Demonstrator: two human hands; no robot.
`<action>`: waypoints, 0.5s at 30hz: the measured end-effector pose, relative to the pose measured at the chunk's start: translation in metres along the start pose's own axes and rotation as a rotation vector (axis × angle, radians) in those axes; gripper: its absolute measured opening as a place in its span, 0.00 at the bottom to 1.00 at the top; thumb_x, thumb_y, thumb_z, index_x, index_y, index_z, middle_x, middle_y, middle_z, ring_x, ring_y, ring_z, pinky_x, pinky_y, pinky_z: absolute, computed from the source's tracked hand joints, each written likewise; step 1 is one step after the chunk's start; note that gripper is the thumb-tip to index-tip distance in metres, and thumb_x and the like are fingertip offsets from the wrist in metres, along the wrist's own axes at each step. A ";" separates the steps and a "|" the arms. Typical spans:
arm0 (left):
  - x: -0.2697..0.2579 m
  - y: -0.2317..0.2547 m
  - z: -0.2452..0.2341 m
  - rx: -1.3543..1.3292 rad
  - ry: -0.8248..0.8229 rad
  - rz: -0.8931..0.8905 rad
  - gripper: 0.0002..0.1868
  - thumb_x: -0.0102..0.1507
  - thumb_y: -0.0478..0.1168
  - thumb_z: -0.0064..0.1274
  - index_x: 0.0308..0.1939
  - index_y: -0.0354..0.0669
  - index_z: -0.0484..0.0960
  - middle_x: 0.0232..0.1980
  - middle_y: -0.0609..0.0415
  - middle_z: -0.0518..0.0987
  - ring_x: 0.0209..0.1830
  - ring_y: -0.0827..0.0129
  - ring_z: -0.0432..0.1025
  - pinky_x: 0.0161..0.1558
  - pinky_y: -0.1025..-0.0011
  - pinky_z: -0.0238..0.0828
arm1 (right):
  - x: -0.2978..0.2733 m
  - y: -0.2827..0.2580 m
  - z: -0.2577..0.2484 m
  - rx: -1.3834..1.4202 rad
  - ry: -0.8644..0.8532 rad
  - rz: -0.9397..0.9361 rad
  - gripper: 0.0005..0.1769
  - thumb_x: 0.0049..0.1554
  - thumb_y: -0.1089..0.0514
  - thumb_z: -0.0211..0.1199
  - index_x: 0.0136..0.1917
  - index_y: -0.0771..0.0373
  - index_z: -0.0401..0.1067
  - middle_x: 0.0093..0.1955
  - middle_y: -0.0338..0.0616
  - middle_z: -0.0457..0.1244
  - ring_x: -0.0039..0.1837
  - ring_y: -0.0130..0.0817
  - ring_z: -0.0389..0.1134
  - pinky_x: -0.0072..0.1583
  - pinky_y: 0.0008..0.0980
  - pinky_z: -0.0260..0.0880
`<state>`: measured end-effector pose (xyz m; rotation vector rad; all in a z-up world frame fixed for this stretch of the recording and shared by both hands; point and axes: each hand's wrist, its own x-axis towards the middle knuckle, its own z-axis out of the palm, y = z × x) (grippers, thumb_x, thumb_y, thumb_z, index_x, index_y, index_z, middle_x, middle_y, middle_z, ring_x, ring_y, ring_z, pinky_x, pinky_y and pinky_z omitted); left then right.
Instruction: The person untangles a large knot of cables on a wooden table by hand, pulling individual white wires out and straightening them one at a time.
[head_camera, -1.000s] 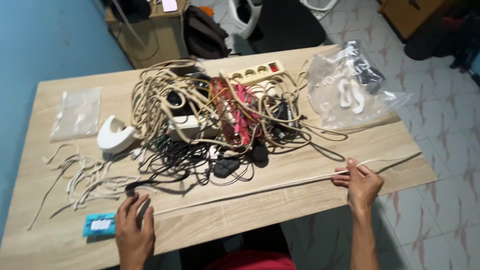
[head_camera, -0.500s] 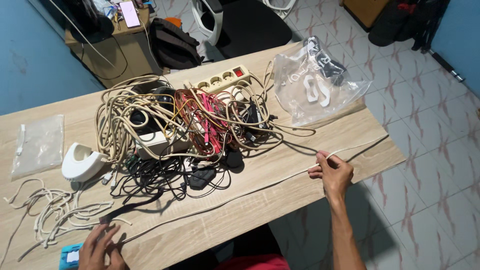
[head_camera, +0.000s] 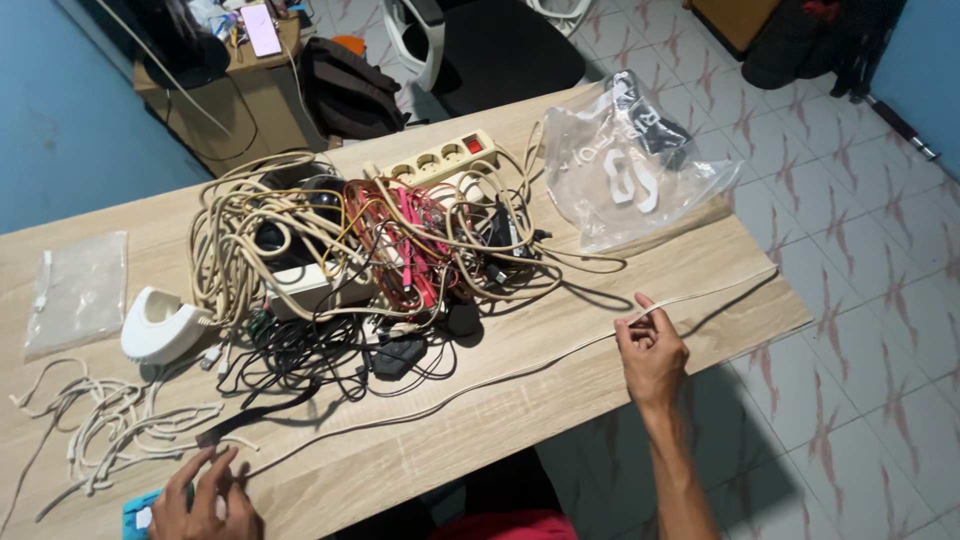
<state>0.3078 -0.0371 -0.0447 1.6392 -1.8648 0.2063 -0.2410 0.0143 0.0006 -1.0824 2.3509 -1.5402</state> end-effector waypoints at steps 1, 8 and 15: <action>0.003 0.014 -0.002 0.013 0.022 -0.010 0.20 0.55 0.30 0.65 0.50 0.51 0.87 0.56 0.51 0.83 0.51 0.54 0.76 0.57 0.61 0.73 | -0.001 0.000 0.001 -0.027 0.024 -0.032 0.25 0.56 0.65 0.70 0.67 0.66 0.73 0.39 0.39 0.67 0.40 0.22 0.67 0.40 0.25 0.66; 0.038 0.234 0.038 -0.753 -0.221 0.223 0.34 0.44 0.44 0.76 0.53 0.43 0.82 0.55 0.48 0.80 0.53 0.57 0.77 0.54 0.64 0.77 | 0.001 0.013 0.006 -0.001 0.042 -0.075 0.23 0.57 0.64 0.69 0.66 0.65 0.73 0.38 0.41 0.66 0.39 0.23 0.66 0.43 0.28 0.67; 0.078 0.462 0.115 -0.939 -0.275 0.730 0.24 0.63 0.43 0.56 0.59 0.30 0.78 0.55 0.40 0.78 0.56 0.46 0.71 0.58 0.55 0.65 | 0.000 0.061 0.007 -0.140 0.115 -0.332 0.20 0.63 0.52 0.55 0.61 0.67 0.71 0.47 0.49 0.70 0.50 0.40 0.72 0.50 0.40 0.70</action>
